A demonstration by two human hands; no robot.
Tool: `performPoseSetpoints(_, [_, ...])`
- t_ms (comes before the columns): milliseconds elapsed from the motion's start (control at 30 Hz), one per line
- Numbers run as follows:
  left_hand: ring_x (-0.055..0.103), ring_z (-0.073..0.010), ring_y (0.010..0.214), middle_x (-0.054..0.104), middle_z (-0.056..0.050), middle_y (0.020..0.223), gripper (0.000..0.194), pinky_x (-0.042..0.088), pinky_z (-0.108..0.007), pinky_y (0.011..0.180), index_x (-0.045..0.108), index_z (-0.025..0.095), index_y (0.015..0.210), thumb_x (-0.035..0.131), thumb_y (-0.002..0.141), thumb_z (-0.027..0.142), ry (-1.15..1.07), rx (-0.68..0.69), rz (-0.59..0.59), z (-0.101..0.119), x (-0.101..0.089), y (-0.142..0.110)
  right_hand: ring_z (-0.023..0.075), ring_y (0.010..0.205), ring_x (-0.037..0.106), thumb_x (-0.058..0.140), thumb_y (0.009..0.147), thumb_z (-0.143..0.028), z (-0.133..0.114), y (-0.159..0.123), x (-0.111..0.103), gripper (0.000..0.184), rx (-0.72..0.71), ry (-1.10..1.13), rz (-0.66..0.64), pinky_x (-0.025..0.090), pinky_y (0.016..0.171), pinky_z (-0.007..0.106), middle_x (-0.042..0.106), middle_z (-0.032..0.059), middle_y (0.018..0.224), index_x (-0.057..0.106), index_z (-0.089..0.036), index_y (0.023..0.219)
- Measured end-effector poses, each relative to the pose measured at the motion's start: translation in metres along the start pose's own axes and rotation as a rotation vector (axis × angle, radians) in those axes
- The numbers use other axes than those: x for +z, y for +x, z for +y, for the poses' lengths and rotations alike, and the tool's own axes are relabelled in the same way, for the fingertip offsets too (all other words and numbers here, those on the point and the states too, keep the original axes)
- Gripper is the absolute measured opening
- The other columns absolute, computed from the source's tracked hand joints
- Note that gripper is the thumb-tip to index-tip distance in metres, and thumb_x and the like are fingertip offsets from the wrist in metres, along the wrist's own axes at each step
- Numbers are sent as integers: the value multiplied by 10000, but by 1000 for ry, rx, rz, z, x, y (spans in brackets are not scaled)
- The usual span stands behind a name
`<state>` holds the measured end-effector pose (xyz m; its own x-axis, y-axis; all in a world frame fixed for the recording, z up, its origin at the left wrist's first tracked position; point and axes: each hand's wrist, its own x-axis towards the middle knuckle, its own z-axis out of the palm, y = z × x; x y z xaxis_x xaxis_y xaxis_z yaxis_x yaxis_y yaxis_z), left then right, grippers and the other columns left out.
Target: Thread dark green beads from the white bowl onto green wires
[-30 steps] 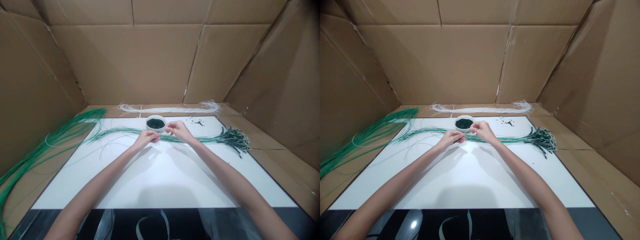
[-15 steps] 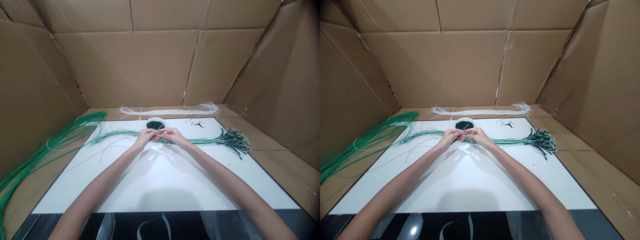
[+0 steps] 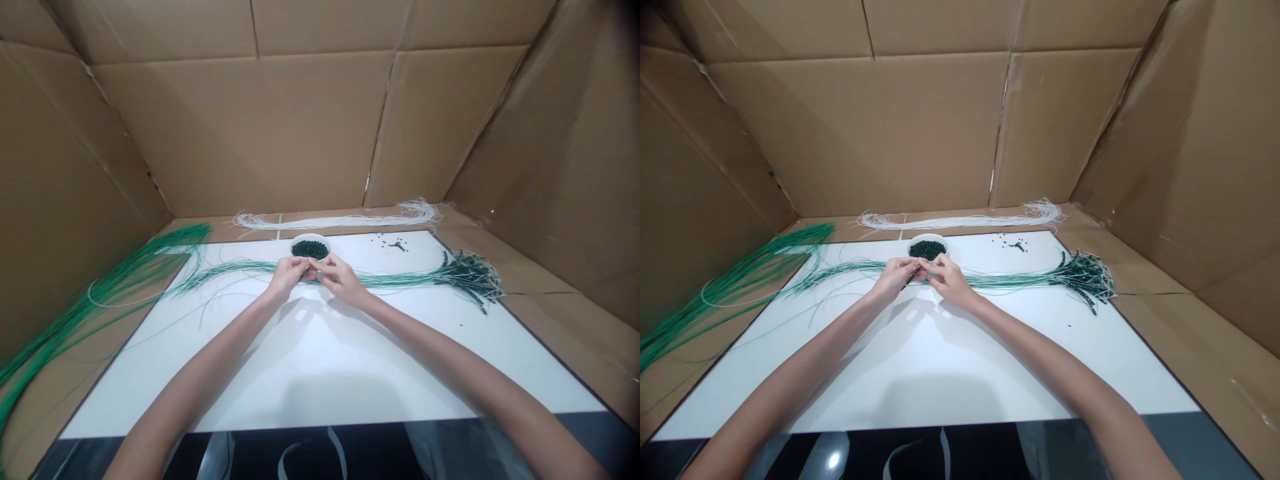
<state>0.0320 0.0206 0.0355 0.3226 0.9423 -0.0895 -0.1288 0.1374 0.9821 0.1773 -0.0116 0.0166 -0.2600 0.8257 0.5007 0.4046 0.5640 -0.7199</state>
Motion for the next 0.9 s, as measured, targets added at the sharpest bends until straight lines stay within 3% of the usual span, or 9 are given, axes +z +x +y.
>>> performPoseSetpoints(100, [567, -101, 583, 629, -32, 627, 299, 465, -248, 661, 624, 63, 779, 659, 598, 298, 16, 15, 2, 4, 0, -1, 107, 641, 418, 470, 722, -134, 0, 1, -2, 426, 109, 145, -37, 419, 590, 258, 386, 8, 757, 554, -217, 1131])
performPoseSetpoints(267, [547, -103, 584, 636, -64, 728, 375, 461, -245, 625, 609, 60, 919, 588, 679, 348, 210, 139, -123, 15, -1, -8, 68, 564, 438, 563, 709, -269, -9, 10, -18, 306, 267, 437, -37, 420, 545, 242, 436, 2, 801, 637, -233, 1003])
performPoseSetpoints(400, [480, -75, 507, 640, -33, 766, 474, 407, -199, 543, 448, 140, 1186, 513, 755, 325, 486, 377, -92, 20, 3, -18, 65, 511, 440, 622, 660, -362, -19, 16, -27, 252, 342, 622, 20, 397, 522, 247, 524, 2, 704, 686, -161, 797])
performPoseSetpoints(533, [526, -94, 638, 649, -33, 838, 468, 392, -191, 647, 349, 160, 1245, 451, 805, 283, 676, 585, -46, 17, 10, -27, 65, 468, 426, 700, 560, -370, -22, 17, -26, 280, 458, 714, 88, 353, 468, 229, 558, -6, 582, 667, -134, 708])
performPoseSetpoints(700, [535, -106, 676, 641, -54, 876, 422, 388, -200, 677, 346, 139, 1228, 399, 833, 277, 722, 633, -20, 17, 13, -31, 47, 429, 381, 720, 537, -358, -20, 15, -23, 269, 459, 711, 130, 293, 426, 209, 571, -6, 580, 659, -136, 676])
performPoseSetpoints(900, [550, -119, 719, 635, -61, 926, 411, 391, -210, 695, 349, 147, 1231, 378, 833, 245, 717, 590, -47, 17, 12, -32, 49, 437, 371, 688, 573, -390, -20, 13, -23, 262, 389, 615, 167, 295, 432, 216, 582, 4, 639, 654, -145, 661])
